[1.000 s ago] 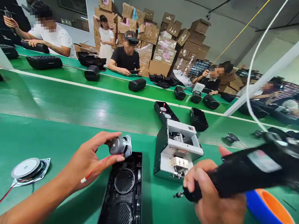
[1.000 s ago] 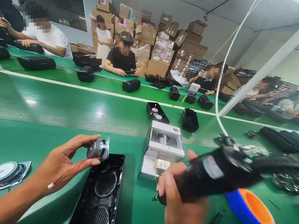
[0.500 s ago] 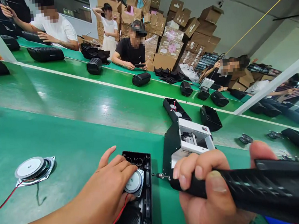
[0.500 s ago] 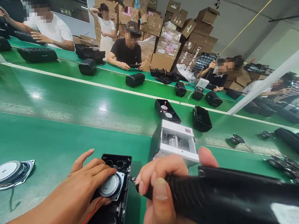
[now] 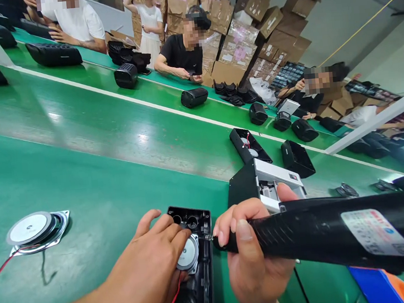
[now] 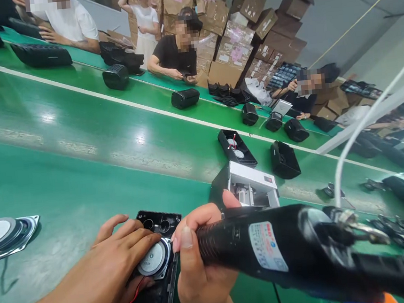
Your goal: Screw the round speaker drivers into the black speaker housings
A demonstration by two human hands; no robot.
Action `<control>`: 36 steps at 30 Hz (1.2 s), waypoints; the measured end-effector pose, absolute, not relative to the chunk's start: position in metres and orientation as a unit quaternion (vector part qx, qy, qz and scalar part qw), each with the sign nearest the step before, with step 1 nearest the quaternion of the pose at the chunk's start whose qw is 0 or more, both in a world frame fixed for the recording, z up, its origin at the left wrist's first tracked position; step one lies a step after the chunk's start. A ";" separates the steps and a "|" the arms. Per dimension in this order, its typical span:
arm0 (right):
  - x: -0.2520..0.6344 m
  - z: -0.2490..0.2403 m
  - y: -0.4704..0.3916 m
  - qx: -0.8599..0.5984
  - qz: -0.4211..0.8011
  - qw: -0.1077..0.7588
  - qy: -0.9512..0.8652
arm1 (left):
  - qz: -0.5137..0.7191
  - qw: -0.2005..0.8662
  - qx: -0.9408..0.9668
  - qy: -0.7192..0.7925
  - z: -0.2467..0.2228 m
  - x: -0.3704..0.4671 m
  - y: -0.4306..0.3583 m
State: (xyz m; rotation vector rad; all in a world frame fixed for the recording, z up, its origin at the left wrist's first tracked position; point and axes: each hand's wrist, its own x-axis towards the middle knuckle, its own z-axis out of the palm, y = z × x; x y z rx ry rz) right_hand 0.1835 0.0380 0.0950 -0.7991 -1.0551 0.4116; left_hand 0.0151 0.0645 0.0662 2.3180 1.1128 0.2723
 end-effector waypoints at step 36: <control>0.186 0.057 0.031 -0.364 0.172 0.777 -0.485 | 0.169 0.145 0.901 0.372 0.045 0.013 0.063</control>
